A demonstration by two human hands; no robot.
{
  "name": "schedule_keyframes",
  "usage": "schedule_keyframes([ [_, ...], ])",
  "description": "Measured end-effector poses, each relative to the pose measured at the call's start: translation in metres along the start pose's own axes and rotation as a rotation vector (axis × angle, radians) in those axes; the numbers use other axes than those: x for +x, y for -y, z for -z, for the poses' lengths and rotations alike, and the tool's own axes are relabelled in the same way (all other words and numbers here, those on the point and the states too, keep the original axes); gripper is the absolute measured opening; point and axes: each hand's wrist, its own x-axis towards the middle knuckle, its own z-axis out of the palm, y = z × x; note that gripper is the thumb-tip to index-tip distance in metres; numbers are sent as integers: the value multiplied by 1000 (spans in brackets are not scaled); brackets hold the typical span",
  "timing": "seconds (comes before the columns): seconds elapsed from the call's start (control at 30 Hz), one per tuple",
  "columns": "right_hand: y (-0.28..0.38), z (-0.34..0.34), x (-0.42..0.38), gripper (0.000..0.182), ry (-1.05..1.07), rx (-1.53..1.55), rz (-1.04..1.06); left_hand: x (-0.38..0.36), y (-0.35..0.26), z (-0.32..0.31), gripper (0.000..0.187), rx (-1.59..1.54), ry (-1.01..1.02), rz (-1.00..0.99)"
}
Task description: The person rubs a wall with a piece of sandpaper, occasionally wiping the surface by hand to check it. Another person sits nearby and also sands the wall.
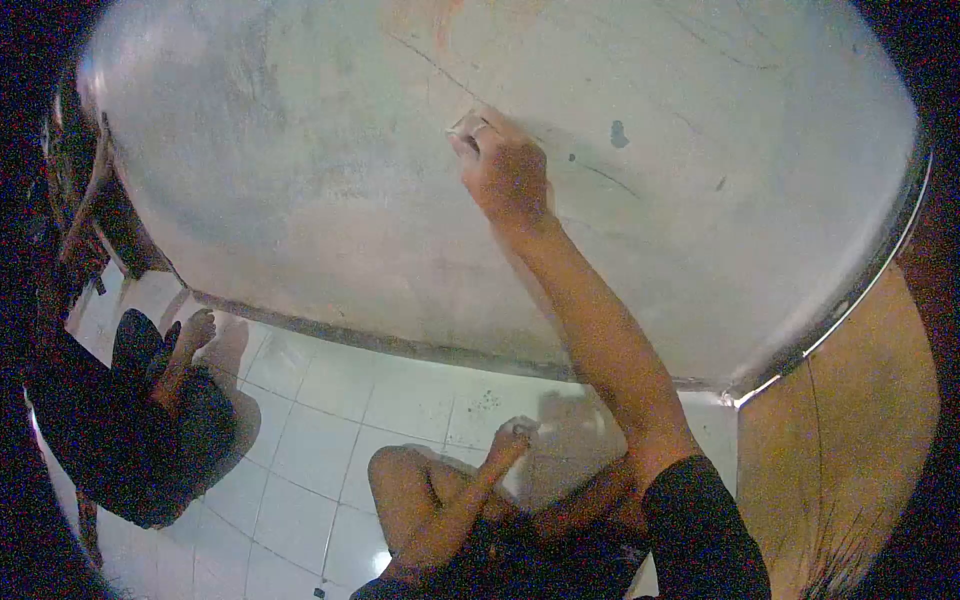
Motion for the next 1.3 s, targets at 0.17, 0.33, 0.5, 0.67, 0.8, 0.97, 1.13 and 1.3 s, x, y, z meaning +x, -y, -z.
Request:
schedule_keyframes([
  [0.17, -32, 37, -44, 12, -18, 37, -53, 2, -12, 0, 15, 12, -12, 101],
  [0.33, -46, 50, -65, 11, -40, 37, -30, 8, 8, -9, 17, 151, 0, 28],
  [0.5, -27, 21, -36, 12, -80, 47, 47, 7, 3, -8, 19, 47, 60, 70],
  [0.67, 2, 11, -12, 12, -23, 10, 31, 3, -2, -4, 17, 102, 22, 5],
  [0.8, -12, 18, -23, 14, -50, -23, 60, 11, 19, -5, 13, 61, 40, -25],
  [0.97, -52, 48, -62, 13, -47, -98, 97, 6, 12, -3, 13, 48, 118, 3],
  [1.13, -74, 78, -96, 12, 72, -121, -16, 10, 25, -7, 11, 115, 106, 50],
  [1.3, -57, 74, -79, 10, 27, -59, -13, 18, 43, -9, 11, -26, 107, 79],
])
